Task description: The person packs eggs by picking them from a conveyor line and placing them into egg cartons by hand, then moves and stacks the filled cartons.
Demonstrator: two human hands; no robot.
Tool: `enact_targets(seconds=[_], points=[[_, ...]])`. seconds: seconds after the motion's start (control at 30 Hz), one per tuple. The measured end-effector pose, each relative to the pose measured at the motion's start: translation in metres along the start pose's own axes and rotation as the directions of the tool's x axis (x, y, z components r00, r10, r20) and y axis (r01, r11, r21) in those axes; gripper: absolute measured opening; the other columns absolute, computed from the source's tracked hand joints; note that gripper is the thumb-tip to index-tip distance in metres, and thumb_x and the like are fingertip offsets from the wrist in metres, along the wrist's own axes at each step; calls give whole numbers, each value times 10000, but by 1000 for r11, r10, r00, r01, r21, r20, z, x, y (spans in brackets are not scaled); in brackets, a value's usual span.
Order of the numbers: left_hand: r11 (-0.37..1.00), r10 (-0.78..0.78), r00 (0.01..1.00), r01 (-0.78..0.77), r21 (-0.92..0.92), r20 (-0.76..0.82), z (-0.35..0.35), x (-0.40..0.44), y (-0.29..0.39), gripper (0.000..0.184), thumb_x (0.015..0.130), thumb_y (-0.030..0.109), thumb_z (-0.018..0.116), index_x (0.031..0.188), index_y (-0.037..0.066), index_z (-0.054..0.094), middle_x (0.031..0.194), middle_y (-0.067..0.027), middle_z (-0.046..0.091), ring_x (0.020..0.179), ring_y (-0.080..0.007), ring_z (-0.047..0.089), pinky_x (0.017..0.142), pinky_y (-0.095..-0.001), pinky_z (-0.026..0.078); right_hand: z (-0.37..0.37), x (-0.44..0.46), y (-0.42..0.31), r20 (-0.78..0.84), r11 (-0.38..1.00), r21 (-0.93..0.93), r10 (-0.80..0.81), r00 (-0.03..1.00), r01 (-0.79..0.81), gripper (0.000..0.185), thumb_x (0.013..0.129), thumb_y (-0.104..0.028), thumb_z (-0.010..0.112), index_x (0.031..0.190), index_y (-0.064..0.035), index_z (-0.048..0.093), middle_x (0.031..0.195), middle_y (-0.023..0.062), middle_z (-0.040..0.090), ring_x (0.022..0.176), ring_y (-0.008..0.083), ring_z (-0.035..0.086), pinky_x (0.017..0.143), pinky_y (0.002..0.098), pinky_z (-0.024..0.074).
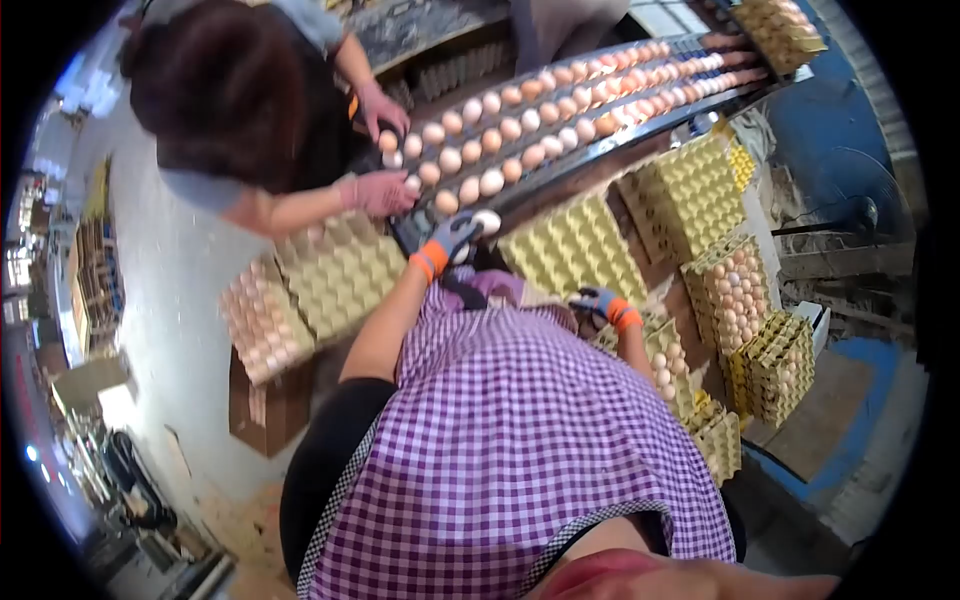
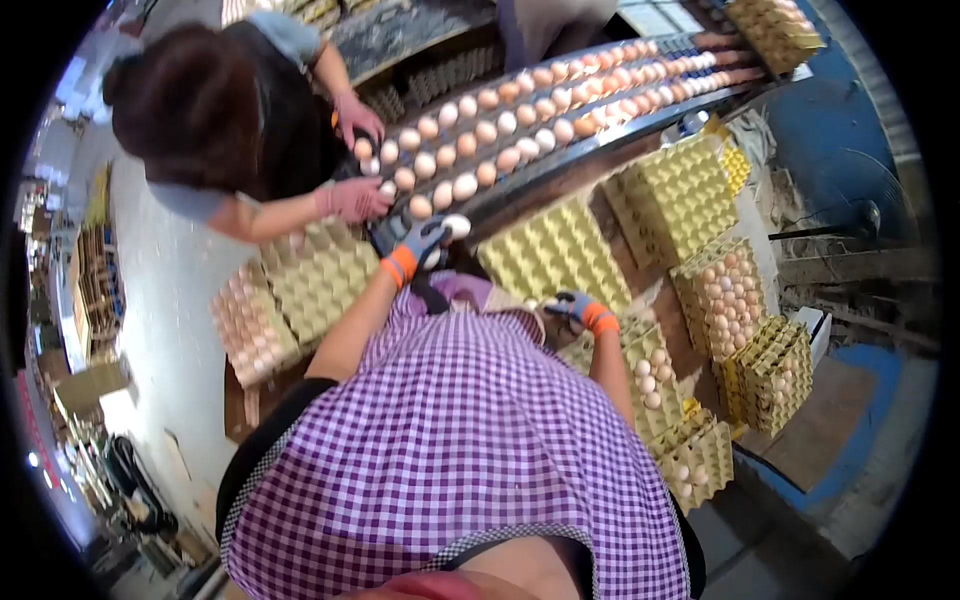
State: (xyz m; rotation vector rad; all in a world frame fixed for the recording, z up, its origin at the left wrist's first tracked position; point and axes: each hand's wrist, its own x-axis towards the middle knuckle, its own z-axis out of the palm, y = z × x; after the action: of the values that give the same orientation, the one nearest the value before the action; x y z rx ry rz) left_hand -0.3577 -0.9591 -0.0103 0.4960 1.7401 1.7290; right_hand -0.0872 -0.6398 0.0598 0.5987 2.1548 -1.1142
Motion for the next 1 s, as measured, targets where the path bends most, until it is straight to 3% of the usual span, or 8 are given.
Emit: enact_targets(seconds=[0.13, 0.27, 0.33, 0.63, 0.77, 0.87, 0.93, 1.0], points=[[996, -76, 996, 78, -54, 44, 4, -7, 27, 355, 922, 313, 686, 1155, 47, 656, 996, -34, 658, 879, -126, 611, 789, -297, 500, 17, 11, 26, -49, 989, 145, 42, 998, -35, 574, 802, -378, 801, 1213, -5, 655, 1132, 113, 696, 1004, 200, 639, 899, 324, 496], [994, -98, 991, 102, -39, 93, 2, -4, 29, 391, 913, 338, 697, 1192, 70, 646, 1031, -36, 655, 906, -141, 614, 721, -306, 537, 16, 29, 45, 43, 990, 130, 42, 998, -48, 713, 762, -476, 809, 1273, -16, 622, 1200, 128, 665, 1088, 245, 611, 933, 361, 474], [933, -263, 960, 279, -226, 96, 4, -9, 36, 388, 907, 311, 712, 1206, 77, 634, 1024, -31, 655, 880, -140, 620, 671, -298, 547, 17, 30, 43, 60, 991, 108, 68, 996, -74, 672, 768, -469, 801, 1240, -19, 639, 1157, 118, 673, 1042, 231, 613, 910, 350, 473], [986, -117, 986, 130, -107, 115, 0, -11, 31, 410, 931, 328, 684, 1244, 73, 619, 999, -27, 648, 855, -128, 601, 630, -295, 533, 8, 18, 23, 39, 975, 219, 23, 999, -31, 524, 819, -388, 777, 1167, -12, 666, 1037, 69, 691, 900, 176, 614, 823, 327, 493], [936, -276, 958, 286, -204, 78, 1, -22, 67, 427, 902, 338, 716, 1227, 73, 637, 965, -33, 655, 839, -123, 595, 660, -285, 520, 10, 14, 17, 61, 921, 385, 43, 997, -63, 294, 872, -302, 742, 1013, -51, 683, 748, -31, 594, 666, 82, 525, 614, 263, 426], [959, -269, 962, 263, -105, -42, -9, -40, 74, 418, 869, 318, 750, 1187, 61, 661, 959, -25, 665, 839, -129, 593, 708, -301, 523, 13, 21, 37, 17, 951, 306, 26, 1000, -30, 369, 857, -347, 749, 1044, -35, 687, 832, 10, 653, 737, 112, 584, 682, 282, 473], [963, 88, 975, -30, 268, -206, -36, -54, 50, 446, 809, 308, 794, 1157, 55, 676, 976, -71, 689, 836, -194, 621, 789, -346, 525, 13, 15, 34, -49, 978, 206, 54, 997, -43, 453, 835, -396, 753, 1079, -20, 685, 924, 49, 695, 823, 150, 630, 761, 315, 504], [804, -44, 945, 227, 550, -325, -62, -70, 71, 561, 704, 415, 821, 1170, 145, 665, 1240, -153, 587, 1062, -326, 604, 913, -444, 498, 12, 8, 20, -58, 976, 214, 59, 997, -46, 458, 838, -399, 748, 1087, -20, 685, 932, 54, 698, 833, 154, 633, 766, 320, 506]])
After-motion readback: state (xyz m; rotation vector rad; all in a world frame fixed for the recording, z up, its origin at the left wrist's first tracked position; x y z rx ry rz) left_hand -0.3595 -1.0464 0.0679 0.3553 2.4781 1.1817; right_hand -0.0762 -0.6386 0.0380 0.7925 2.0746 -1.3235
